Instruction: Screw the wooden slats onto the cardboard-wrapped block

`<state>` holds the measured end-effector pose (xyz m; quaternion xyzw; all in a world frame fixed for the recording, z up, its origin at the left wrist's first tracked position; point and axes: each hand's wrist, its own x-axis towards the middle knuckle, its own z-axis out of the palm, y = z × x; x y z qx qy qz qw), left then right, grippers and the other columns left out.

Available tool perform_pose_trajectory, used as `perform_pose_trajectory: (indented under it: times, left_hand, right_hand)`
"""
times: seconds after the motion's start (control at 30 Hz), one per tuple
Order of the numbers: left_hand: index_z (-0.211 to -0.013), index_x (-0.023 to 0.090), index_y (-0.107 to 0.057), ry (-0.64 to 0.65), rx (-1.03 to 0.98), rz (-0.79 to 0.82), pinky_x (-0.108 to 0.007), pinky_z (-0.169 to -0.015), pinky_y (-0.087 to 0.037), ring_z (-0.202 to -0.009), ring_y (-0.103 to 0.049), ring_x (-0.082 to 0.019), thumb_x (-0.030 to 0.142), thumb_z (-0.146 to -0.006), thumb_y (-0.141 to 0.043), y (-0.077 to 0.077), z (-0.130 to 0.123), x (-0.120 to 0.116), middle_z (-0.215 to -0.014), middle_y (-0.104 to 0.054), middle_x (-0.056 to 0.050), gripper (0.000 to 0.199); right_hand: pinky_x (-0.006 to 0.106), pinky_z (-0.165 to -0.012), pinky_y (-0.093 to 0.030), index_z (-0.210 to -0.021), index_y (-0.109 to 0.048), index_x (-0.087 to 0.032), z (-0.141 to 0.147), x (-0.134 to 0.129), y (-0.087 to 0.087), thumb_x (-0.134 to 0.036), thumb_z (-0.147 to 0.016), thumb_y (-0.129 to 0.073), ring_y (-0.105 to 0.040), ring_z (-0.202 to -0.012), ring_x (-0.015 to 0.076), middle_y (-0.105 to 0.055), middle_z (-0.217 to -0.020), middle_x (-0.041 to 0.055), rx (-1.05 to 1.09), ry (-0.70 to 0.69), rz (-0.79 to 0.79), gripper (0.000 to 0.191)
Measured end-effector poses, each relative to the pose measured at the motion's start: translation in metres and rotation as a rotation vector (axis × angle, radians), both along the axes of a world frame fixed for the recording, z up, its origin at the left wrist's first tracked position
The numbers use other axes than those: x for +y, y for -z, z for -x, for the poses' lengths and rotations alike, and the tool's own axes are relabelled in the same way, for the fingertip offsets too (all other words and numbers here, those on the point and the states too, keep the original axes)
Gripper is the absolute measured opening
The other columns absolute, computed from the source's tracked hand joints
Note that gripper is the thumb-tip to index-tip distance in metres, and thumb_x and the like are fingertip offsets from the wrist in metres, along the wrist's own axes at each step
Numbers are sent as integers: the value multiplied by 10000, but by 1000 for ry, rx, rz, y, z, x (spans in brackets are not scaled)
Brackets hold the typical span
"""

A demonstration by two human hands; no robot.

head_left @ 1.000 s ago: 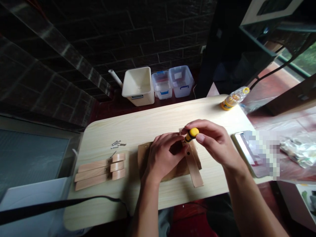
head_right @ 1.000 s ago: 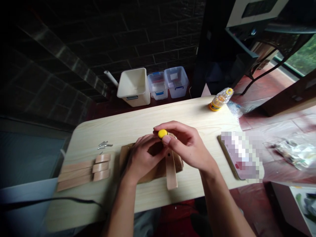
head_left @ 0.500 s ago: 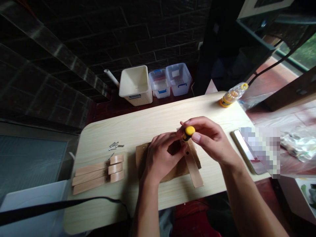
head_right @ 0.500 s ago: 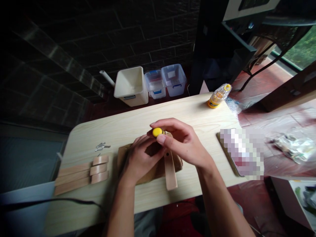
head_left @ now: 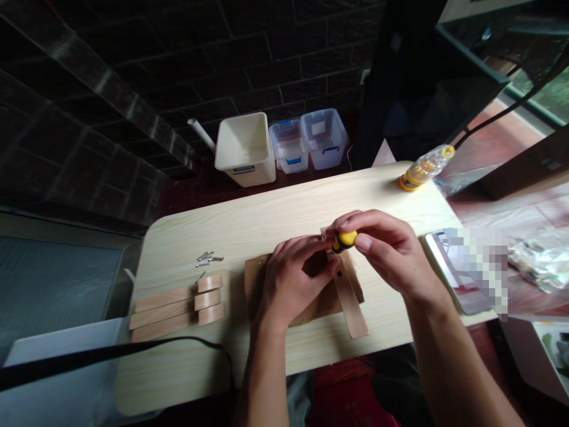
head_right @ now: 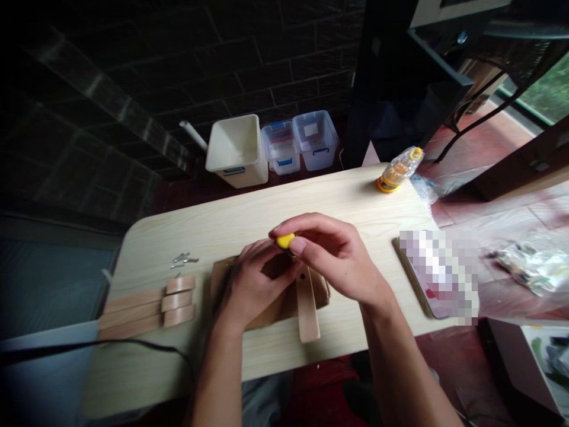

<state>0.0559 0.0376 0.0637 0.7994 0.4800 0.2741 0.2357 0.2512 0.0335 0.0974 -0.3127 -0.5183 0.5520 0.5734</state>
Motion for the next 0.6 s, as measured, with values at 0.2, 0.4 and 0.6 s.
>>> perform_pose_trajectory:
  times: [0.2,0.4,0.6]
  left_hand:
    - [-1193,332,-731,-11,0,-4,-415,-1034,-520,-1148,-714,-234,342,-933,-780,1,1,0,-1205,-789,13,265]
    - [-1192,334,-727,0,5,16,-408,-1050,-512,-1155,-708,-227,329,-942,-767,-1,1,0,-1212,-783,22,253]
    - [-1182,331,-715,-3,-16,21,-405,-1031,-520,-1153,-708,-231,322,-925,-781,-1,1,1,-1222,-780,28,265]
  right_hand:
    - [362,-944,-633,-1075,-819,-312,-1,0,-4,-287,-959,-760,-745,-1079,203,-799,-1107,21,-37,30,-4,132]
    - [382,-972,-637,-1084,-819,-314,0,-1,-4,-274,-964,-755,-754,-1112,210,-813,-1130,20,-9,16,9,141]
    - [380,-943,-649,-1085,-820,-317,-1,-1,-5,-288,-958,-766,-766,-1079,215,-814,-1124,21,-76,47,-4,140]
